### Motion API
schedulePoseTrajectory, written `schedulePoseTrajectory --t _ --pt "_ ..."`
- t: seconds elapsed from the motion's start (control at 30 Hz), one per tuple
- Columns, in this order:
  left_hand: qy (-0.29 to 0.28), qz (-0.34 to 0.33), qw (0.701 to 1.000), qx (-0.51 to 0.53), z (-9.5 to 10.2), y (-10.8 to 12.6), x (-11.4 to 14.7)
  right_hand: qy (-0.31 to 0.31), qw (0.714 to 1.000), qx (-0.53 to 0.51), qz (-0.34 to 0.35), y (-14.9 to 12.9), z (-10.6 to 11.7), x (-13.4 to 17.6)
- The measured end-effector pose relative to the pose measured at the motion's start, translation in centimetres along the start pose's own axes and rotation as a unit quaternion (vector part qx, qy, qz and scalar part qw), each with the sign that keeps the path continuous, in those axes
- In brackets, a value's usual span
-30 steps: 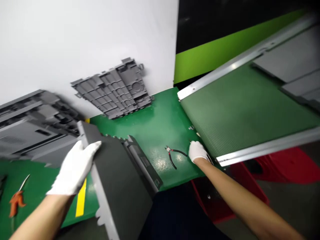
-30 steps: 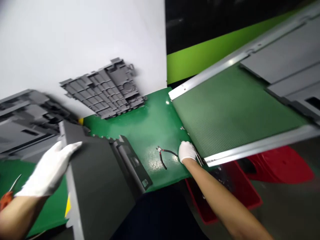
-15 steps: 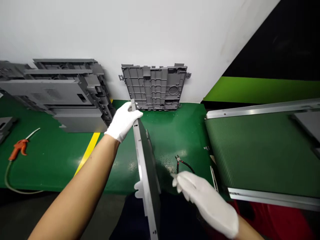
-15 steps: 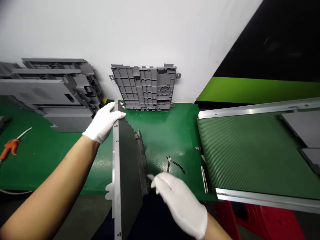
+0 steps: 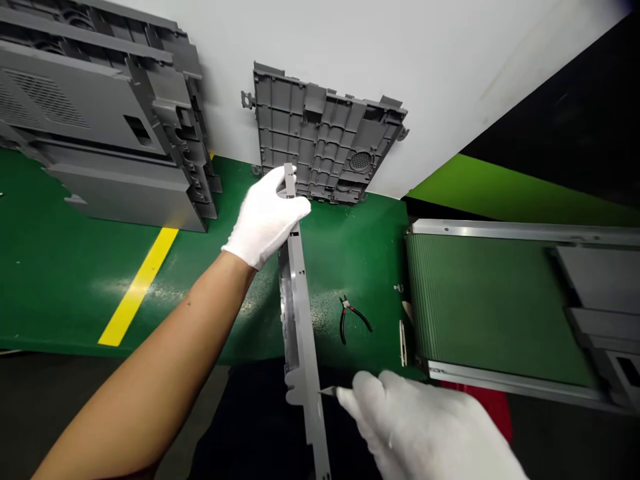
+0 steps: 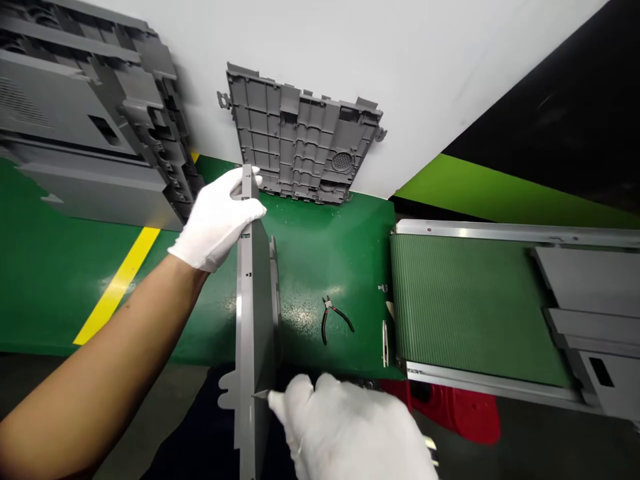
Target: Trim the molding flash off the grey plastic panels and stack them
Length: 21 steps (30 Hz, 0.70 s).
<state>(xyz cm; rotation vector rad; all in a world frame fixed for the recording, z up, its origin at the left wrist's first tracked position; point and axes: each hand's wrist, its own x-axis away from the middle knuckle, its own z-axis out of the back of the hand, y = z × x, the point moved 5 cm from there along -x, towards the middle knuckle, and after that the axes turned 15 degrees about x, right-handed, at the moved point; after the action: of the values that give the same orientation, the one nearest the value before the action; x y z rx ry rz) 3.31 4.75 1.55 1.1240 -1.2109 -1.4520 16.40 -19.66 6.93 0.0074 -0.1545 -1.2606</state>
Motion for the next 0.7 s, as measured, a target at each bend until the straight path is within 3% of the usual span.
schedulePoseTrajectory --t 0.1,0.47,0.7 --pt "0.008 -0.001 1.000 -0.001 0.1 -0.1 0.3 -0.009 0.999 0.036 0.010 -0.4 0.0 0.3" --pt "0.030 0.025 0.998 0.040 0.7 0.5 0.8 -0.120 0.992 -0.041 0.000 -0.8 -1.4 1.2" --pt "0.019 0.024 0.998 0.048 0.7 0.6 0.6 -0.124 0.992 0.001 0.014 -1.3 -2.1 1.2"
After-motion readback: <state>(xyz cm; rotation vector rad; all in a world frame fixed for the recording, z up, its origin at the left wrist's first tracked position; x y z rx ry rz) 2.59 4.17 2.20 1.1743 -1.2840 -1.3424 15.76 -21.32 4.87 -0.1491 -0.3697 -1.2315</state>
